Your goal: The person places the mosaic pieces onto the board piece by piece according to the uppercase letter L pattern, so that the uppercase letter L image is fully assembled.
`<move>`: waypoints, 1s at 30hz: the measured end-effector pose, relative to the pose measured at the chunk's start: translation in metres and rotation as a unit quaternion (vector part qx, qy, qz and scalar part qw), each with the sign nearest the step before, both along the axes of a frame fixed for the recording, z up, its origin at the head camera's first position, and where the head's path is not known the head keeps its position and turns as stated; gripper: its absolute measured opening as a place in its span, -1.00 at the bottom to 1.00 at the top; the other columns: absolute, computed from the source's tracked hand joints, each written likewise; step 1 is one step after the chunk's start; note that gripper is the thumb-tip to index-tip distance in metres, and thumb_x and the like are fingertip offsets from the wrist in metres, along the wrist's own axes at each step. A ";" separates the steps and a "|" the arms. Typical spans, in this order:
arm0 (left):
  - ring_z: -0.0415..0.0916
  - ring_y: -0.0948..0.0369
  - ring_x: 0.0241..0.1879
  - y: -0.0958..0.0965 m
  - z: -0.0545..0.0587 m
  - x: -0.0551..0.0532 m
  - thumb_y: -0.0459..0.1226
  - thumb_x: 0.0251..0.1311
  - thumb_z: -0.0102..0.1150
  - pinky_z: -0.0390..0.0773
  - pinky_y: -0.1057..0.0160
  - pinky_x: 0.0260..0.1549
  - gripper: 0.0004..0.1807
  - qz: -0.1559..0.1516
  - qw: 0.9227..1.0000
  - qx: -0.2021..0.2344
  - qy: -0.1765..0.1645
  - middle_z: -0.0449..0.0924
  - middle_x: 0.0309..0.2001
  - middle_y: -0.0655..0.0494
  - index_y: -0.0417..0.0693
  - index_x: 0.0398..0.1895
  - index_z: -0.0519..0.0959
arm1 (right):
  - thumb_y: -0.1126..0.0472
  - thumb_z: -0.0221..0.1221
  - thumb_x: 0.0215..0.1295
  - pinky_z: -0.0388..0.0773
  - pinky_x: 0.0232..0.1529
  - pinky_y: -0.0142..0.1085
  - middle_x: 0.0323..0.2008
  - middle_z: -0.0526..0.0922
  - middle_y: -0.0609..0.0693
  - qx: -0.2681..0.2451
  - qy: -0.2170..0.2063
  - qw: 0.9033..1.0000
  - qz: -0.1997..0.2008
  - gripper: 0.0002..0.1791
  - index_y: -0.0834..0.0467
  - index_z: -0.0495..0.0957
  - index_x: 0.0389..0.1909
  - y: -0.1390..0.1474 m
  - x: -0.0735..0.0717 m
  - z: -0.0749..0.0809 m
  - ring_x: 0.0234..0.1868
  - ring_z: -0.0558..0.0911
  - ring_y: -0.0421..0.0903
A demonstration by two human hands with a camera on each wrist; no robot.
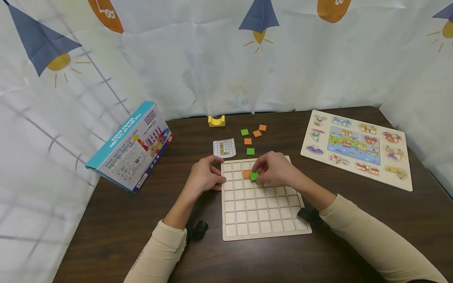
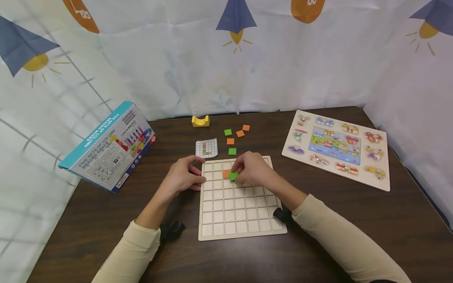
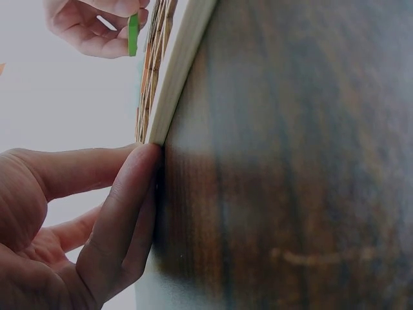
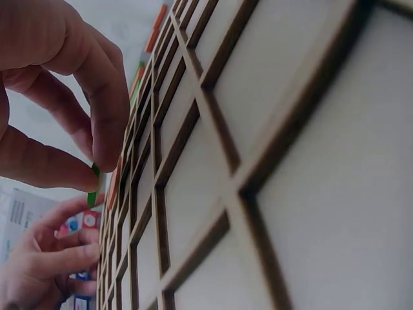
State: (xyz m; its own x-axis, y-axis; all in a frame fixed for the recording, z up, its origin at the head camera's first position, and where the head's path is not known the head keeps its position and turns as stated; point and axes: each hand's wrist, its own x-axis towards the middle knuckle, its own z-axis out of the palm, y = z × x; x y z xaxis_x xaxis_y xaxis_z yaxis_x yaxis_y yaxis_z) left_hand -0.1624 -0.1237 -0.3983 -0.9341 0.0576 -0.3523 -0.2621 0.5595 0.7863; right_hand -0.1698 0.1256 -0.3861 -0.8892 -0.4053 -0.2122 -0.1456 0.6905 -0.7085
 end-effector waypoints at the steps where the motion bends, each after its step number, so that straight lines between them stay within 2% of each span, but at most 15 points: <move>1: 0.68 0.15 -0.59 0.000 0.000 0.000 -0.46 0.07 0.54 0.78 0.20 -0.55 -0.34 0.001 1.000 0.000 -0.001 0.62 -0.21 -0.12 -0.01 0.28 0.55 | 0.35 0.47 0.02 0.58 -0.27 -0.33 -0.38 0.70 -0.04 0.002 0.003 1.000 0.004 -0.79 0.14 0.77 -0.27 -0.001 0.000 0.000 -0.31 0.60 -0.14; 11: 0.68 0.15 -0.58 0.000 0.000 0.000 -0.45 0.08 0.53 0.78 0.20 -0.55 -0.35 0.003 1.000 0.003 -0.002 0.61 -0.21 -0.12 0.00 0.28 0.56 | 0.36 0.48 0.02 0.55 -0.30 -0.33 -0.44 0.65 -0.07 0.022 -0.004 0.999 0.026 -0.81 0.14 0.75 -0.31 -0.011 0.006 0.001 -0.37 0.57 -0.16; 20: 0.68 0.14 -0.57 0.001 0.001 0.000 -0.44 0.09 0.53 0.78 0.20 -0.54 -0.36 -0.003 1.000 0.002 0.001 0.62 -0.20 -0.13 -0.02 0.27 0.55 | 0.35 0.54 -0.06 0.54 -0.27 -0.32 -0.47 0.63 -0.08 0.037 0.027 0.998 0.033 -0.77 0.14 0.72 -0.36 -0.018 0.009 0.001 -0.37 0.56 -0.15; 30: 0.68 0.14 -0.58 -0.001 0.000 -0.001 -0.45 0.09 0.53 0.78 0.20 -0.54 -0.35 -0.003 1.000 -0.001 -0.001 0.62 -0.19 -0.13 -0.01 0.28 0.55 | 0.37 0.53 -0.05 0.50 -0.33 -0.32 -0.48 0.61 -0.06 0.041 0.023 0.998 0.036 -0.78 0.14 0.71 -0.38 -0.023 0.009 0.001 -0.39 0.54 -0.13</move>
State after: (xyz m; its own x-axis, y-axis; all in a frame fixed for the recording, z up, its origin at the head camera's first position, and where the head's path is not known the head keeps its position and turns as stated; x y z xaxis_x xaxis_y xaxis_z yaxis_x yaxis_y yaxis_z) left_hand -0.1631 -0.1244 -0.3987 -0.9331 0.0619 -0.3541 -0.2605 0.5625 0.7847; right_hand -0.1604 0.1031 -0.3852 -0.8682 -0.4513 -0.2065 -0.2287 0.7331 -0.6405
